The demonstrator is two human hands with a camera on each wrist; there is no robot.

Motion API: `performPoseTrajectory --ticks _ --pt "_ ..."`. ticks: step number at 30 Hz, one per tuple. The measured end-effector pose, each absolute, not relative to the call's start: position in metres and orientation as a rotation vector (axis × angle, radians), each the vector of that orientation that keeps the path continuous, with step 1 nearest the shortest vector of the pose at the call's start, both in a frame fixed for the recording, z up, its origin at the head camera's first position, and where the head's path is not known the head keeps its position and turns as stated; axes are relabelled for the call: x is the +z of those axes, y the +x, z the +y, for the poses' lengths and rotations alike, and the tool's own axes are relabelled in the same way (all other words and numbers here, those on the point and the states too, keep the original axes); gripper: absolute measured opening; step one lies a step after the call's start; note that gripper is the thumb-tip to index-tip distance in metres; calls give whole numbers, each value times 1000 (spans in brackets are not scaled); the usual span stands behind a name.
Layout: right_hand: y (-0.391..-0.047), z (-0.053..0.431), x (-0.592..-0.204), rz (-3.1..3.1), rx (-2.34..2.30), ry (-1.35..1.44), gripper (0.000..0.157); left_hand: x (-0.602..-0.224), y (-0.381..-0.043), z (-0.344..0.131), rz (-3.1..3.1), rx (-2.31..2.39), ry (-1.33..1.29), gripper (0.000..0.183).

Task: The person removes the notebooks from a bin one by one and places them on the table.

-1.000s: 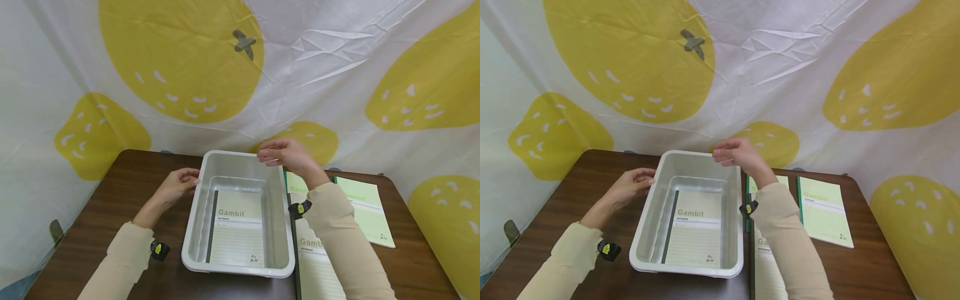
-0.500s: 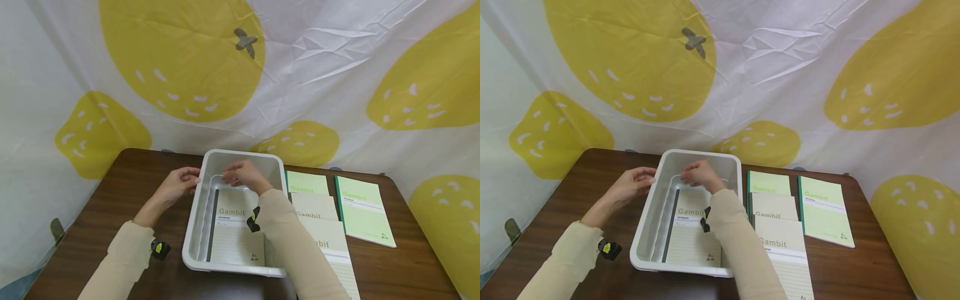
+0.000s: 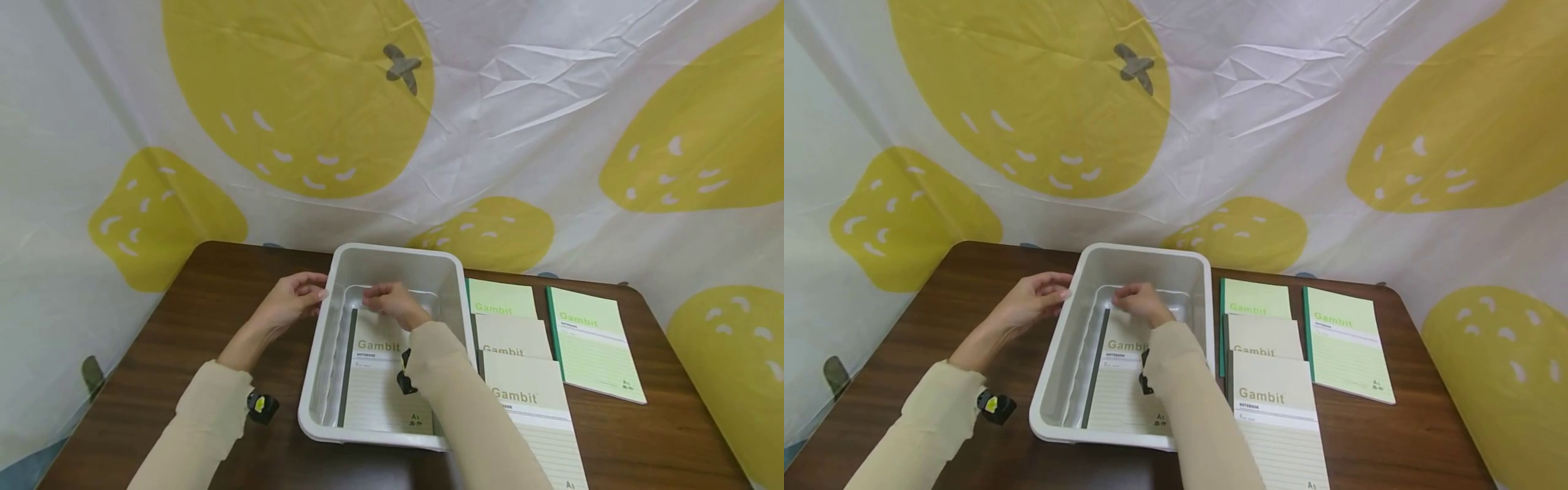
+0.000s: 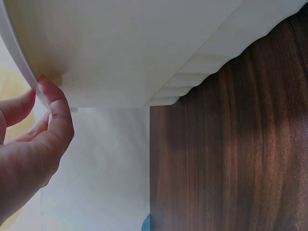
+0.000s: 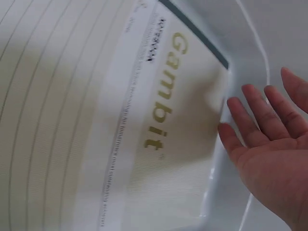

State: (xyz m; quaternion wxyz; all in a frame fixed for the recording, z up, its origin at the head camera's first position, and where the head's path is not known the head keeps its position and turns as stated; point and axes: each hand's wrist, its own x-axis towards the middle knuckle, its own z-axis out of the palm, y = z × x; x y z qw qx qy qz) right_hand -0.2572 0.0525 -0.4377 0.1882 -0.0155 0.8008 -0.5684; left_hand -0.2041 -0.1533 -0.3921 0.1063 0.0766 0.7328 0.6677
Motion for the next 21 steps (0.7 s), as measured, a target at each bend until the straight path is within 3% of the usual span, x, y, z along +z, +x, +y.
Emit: performPoseTrajectory --ticks 9,14,21 --pt "-257 55 -449 2356 -1454 -101 29 -392 -204 -153 2170 1957 215 36" --pt "-274 61 -479 2368 -1427 -214 28 -392 -204 -153 2175 1951 214 36" --pt "-257 55 -445 2405 -1389 -169 31 -392 -204 -153 2193 1936 192 35"
